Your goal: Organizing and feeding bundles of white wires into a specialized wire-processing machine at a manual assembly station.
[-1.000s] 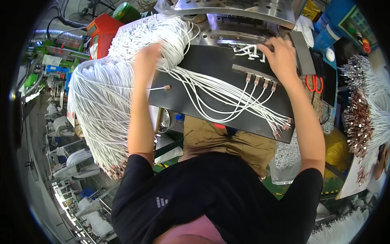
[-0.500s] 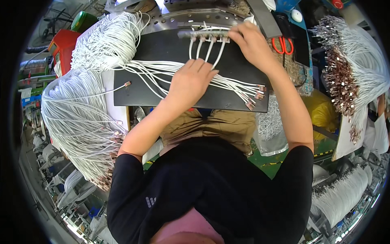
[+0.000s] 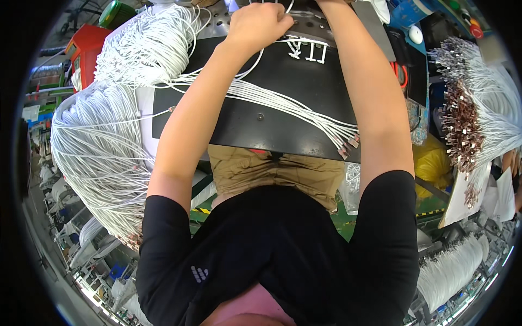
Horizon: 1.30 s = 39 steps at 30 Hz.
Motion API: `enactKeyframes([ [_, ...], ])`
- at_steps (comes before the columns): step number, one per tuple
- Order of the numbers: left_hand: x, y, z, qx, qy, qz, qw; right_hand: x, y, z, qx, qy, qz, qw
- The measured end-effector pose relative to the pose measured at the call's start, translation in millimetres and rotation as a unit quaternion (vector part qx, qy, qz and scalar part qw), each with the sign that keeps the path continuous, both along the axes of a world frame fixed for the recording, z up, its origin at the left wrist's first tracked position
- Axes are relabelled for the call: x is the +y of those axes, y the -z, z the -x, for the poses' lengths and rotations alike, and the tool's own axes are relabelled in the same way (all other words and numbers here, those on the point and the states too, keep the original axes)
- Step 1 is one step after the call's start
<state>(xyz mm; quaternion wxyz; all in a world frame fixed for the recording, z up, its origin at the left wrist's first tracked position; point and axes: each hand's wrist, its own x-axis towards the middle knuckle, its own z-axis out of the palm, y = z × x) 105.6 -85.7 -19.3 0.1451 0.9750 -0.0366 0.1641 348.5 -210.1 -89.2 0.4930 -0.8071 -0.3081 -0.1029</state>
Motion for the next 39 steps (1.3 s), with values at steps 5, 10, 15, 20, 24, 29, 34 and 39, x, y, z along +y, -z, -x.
enactKeyframes([
  [5,-0.5,-83.6,2.3,0.338,-0.018,0.165,0.926,-19.7,-18.5,53.1,-0.099,0.024,0.148,0.984],
  [10,35.9,-4.6,-24.1,0.050,-0.023,-0.044,0.997,-13.8,-75.1,158.5,-0.150,-0.047,0.168,0.973],
  [15,37.7,33.8,-29.3,-0.162,-0.035,-0.189,0.968,-2.2,-56.2,168.4,-0.223,0.018,0.217,0.950],
  [20,23.7,25.5,-22.1,-0.222,-0.081,-0.159,0.959,3.5,-49.6,173.5,-0.231,0.099,0.235,0.939],
  [24,12.0,-15.0,-26.8,0.054,-0.084,-0.101,0.990,-2.4,-16.1,147.0,-0.220,0.156,0.290,0.918],
  [29,52.6,33.3,22.3,-0.223,-0.004,0.053,0.973,-32.3,-59.7,205.1,-0.111,0.111,0.207,0.966],
  [34,38.7,32.5,249.5,0.304,0.223,0.729,0.572,-243.8,-16.5,317.2,-0.035,0.378,-0.219,0.899],
  [39,39.8,118.8,326.7,0.198,-0.116,0.837,0.497,-250.8,73.2,477.6,0.282,0.188,0.194,0.921],
])
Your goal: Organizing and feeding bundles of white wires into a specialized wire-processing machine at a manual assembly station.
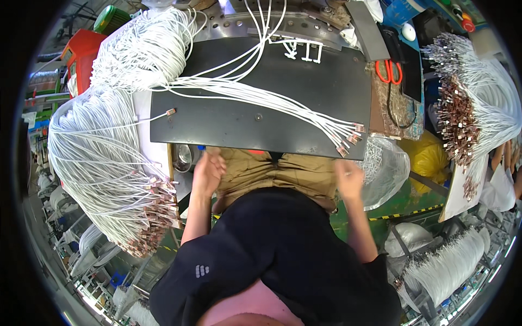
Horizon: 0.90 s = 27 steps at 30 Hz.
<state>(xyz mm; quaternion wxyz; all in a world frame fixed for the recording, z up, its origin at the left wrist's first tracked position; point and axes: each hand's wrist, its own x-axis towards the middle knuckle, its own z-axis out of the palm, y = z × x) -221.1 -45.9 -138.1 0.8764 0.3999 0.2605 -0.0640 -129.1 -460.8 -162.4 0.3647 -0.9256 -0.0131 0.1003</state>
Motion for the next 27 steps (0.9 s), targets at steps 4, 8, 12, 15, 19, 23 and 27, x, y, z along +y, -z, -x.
enactKeyframes([
  [4,15.7,25.7,4.4,0.029,-0.206,-0.075,0.975,74.5,-15.8,4.9,0.066,0.052,-0.237,0.968],
  [8,22.8,41.1,-1.9,0.027,-0.201,-0.111,0.973,71.4,-20.6,-13.4,0.144,0.061,-0.247,0.956],
  [12,9.4,38.3,-9.0,0.046,-0.218,-0.109,0.969,62.1,-19.5,-19.6,0.175,0.070,-0.266,0.945],
  [15,22.8,45.3,9.9,0.048,-0.242,-0.113,0.962,70.6,-25.0,-21.0,0.200,0.087,-0.295,0.930],
  [19,30.5,42.2,12.0,0.043,-0.210,-0.108,0.971,74.6,-32.9,-27.2,0.225,0.109,-0.315,0.916],
  [23,30.6,45.9,-1.8,0.059,-0.218,-0.108,0.968,66.8,-29.7,-30.2,0.237,0.101,-0.316,0.913],
  [27,21.3,36.3,-7.6,0.080,-0.219,-0.120,0.965,66.8,-32.8,-26.1,0.217,0.060,-0.253,0.941],
])
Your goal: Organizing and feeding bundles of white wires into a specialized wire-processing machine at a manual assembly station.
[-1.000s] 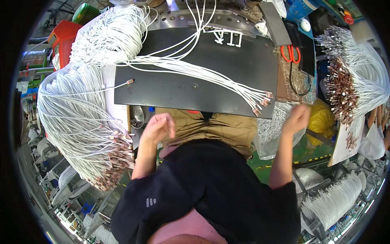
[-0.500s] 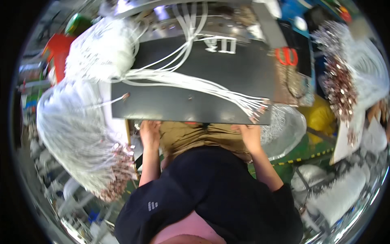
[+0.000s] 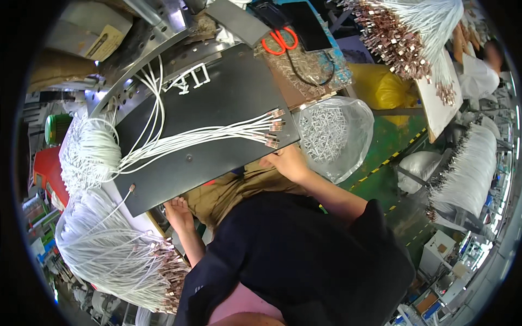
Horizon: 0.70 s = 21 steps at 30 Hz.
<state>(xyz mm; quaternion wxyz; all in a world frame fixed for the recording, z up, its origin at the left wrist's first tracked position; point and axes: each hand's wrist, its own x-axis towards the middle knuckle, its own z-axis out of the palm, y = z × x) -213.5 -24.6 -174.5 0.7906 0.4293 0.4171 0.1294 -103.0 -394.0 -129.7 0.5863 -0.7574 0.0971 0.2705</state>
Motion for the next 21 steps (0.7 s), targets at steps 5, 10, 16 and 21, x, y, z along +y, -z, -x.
enactKeyframes([
  [5,-76.9,-23.0,9.1,0.005,0.192,-0.127,0.973,34.6,-28.8,8.7,0.042,-0.292,-0.125,0.947],
  [10,-118.9,-89.3,-37.6,-0.271,0.439,-0.458,0.724,45.5,-121.0,-76.3,-0.338,-0.286,-0.048,0.895],
  [16,-93.5,-153.5,-153.9,-0.151,0.451,-0.763,0.438,76.7,-105.8,-164.4,-0.623,-0.247,0.179,0.721],
  [21,8.7,-157.1,-172.0,0.008,0.467,-0.784,0.409,-11.0,-141.3,-126.9,-0.251,-0.353,-0.204,0.878],
])
